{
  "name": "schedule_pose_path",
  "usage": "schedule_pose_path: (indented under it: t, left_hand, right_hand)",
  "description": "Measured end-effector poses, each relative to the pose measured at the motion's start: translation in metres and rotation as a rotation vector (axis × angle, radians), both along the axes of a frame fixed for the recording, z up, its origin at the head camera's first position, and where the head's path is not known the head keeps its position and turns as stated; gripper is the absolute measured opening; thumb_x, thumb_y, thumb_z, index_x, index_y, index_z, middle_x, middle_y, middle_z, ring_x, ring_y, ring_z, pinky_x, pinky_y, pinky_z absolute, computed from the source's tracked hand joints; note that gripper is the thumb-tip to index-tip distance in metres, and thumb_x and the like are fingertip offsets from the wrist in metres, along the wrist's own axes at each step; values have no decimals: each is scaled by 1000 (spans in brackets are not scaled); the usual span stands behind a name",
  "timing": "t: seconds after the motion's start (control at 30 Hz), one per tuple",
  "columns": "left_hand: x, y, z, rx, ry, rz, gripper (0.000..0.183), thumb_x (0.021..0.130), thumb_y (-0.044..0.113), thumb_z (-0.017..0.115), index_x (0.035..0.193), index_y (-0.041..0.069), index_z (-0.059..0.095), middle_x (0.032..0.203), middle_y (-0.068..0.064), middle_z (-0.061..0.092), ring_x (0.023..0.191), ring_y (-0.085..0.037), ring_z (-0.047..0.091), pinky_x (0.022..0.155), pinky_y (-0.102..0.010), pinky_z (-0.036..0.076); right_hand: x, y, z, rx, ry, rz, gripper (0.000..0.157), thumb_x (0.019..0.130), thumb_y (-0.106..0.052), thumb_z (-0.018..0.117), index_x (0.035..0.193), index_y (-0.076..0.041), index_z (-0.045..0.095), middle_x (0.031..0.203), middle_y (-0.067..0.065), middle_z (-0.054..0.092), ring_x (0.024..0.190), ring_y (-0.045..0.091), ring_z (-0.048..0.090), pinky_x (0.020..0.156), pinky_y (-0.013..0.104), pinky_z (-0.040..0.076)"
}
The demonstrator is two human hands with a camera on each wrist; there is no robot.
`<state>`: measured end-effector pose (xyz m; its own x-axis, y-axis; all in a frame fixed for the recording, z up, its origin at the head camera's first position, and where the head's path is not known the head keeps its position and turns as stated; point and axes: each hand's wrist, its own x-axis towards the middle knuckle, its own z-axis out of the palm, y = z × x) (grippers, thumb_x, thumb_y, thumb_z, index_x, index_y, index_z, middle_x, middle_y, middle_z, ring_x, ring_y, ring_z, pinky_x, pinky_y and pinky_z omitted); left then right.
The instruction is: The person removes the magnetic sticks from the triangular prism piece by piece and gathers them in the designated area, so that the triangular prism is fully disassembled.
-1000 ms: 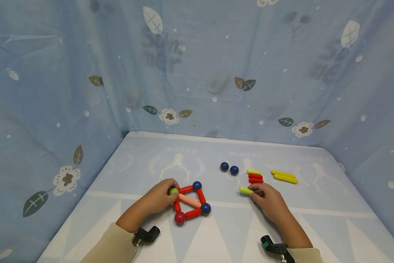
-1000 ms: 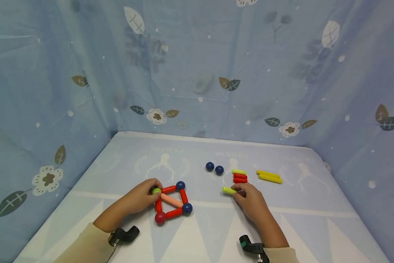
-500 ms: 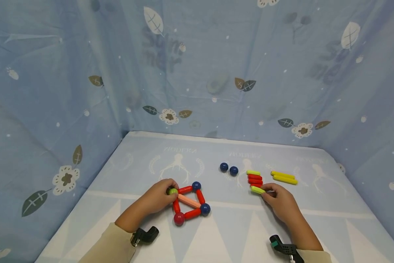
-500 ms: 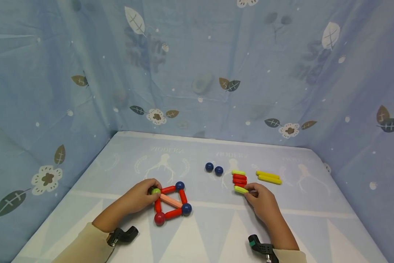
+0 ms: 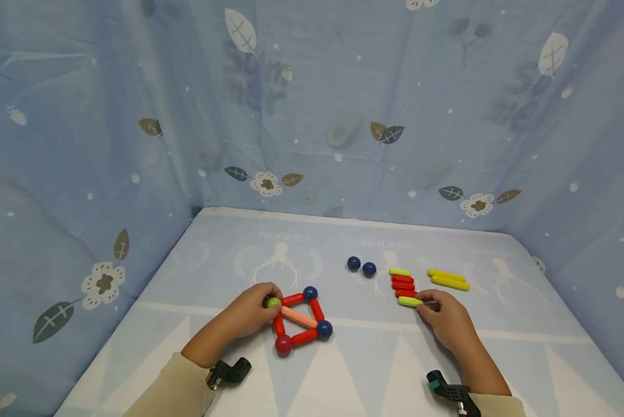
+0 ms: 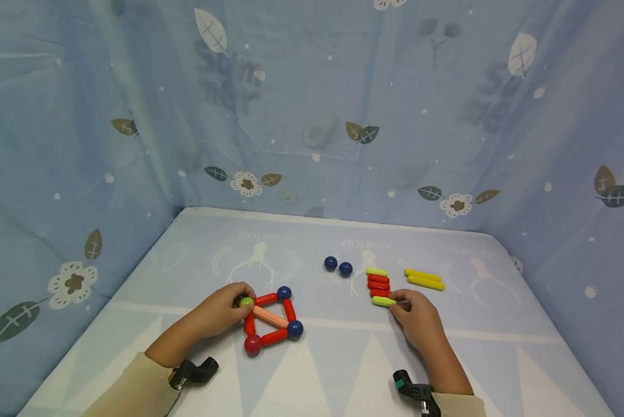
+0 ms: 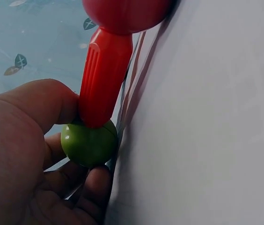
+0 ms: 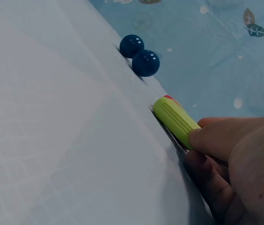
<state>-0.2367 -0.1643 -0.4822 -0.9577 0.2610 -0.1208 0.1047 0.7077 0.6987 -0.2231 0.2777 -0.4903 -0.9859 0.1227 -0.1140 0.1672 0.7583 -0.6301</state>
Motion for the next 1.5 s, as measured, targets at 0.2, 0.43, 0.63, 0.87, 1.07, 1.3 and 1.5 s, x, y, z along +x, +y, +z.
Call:
schedule_pose_path:
  t: [0.2,0.43,0.63,0.87,1.07,1.3,1.5]
  left_hand:
    - [3,-2,1,6,-10,5,8,99,16,70,105,18,65,98,2,60,90,-16,55,79,-34,49]
    - [2,-1,1,6,-8,-11,8,99,18,70,106,18,66,98,3,60,90,-16,55,79,-34,49]
    - [1,-1,1,12,-15,-13,8,99,17,70,106,18,65,97,3,60,90,-17,55,79,-34,48]
    - [2,-2,1,12,-7,-22,8,99,17,69,106,18,65,98,2,60,91,-17,55,79,-34,48]
    - [1,-2,2,9,-13,-14,8,99,17,70,106,18,65,98,2,60,91,-17,55,80,-34,48]
    - [1,-1,-1,19,-21,-13,8,99,18,70,106,18,66,98,2,60,91,-17,55,79,-34,49]
    - [1,-3,0,15,-15,-14,8,99,18,70,105,19,65,97,2,59,90,-17,55,78,-34,49]
  right_hand:
    - [1,-4,-4,-2,6,-6,29,100,-18,70,128,-11,68,122,13,67,104,28,62,92,49,54]
    - [2,-5,-4,-6,-11,-52,29,100,-18,70,128,-10,67,122,14,69,107,29,65,95,53,54]
    - [2,-4,-4,-16,-2,-57,28,100,-18,71,127,-10,67,118,13,70,105,27,65,92,50,54]
    - [3,-8,1,-53,31,-105,30,101,-20,68,129,-10,66,128,17,63,101,28,63,82,40,57]
    - [5,-25,8,-169,44,-143,29,100,-22,69,127,-11,66,119,13,65,87,24,62,67,27,55]
    - [9,-62,15,-228,10,3,22,98,-19,74,119,-13,69,114,6,71,91,21,63,71,26,55]
    - [10,-105,22,-218,1,150,17,94,-17,79,110,-18,73,101,-3,69,88,15,64,72,28,57]
